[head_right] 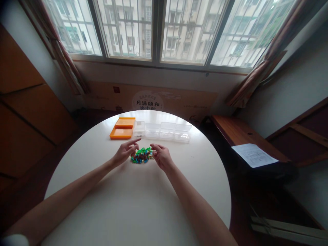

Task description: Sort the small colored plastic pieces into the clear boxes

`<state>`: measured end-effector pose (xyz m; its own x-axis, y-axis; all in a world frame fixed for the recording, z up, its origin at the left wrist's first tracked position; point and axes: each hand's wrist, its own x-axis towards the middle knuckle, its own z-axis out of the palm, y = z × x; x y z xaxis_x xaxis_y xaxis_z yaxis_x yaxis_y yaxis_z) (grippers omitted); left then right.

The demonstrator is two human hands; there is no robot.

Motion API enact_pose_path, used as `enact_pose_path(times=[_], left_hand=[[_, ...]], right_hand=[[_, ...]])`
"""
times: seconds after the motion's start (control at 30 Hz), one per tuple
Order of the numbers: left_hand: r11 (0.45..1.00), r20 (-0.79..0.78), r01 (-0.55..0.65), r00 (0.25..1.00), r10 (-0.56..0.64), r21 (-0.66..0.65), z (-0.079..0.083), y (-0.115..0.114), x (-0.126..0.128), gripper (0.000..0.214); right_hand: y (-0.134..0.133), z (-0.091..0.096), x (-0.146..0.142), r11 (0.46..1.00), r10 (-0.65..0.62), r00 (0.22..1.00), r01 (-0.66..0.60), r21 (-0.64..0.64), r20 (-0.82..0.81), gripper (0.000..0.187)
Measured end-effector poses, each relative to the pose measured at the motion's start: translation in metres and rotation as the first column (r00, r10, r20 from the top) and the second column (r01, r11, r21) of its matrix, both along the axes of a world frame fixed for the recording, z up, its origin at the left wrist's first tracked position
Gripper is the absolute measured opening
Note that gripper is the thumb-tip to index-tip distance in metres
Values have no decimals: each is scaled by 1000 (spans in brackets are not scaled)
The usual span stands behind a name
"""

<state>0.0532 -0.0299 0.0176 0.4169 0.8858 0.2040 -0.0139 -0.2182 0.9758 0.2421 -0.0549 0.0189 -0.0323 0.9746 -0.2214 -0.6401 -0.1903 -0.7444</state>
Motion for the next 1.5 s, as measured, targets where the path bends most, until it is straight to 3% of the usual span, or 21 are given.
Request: enact_pose_path(times=[0.07, 0.17, 0.3, 0.47, 0.83, 1.5], left_hand=[[951, 193, 131, 978, -77, -280, 0, 7, -3, 51], [762, 462, 411, 871, -167, -499, 4, 9, -7, 59], [554, 612, 639, 744, -269, -533, 12, 1, -6, 71], [420, 659, 745, 661, -359, -519, 15, -10, 1, 77], [420, 673, 767, 634, -381, -485, 14, -11, 3, 75], [453, 627, 721, 687, -368, -524, 14, -15, 5, 75]], right_hand=[[4, -6, 7, 1000, -19, 1000, 19, -14, 11, 21], [8, -12, 13, 998, -58, 997, 59, -21, 43, 22], [5, -13, 8, 997, -65, 992, 68, -20, 108, 24], [-1, -8, -2, 998, -59, 987, 61, -3, 151, 26], [-4, -4, -5, 997, -75, 977, 75, 9, 201, 27], [-3, -11, -6, 998, -66, 979, 68, -2, 194, 28]])
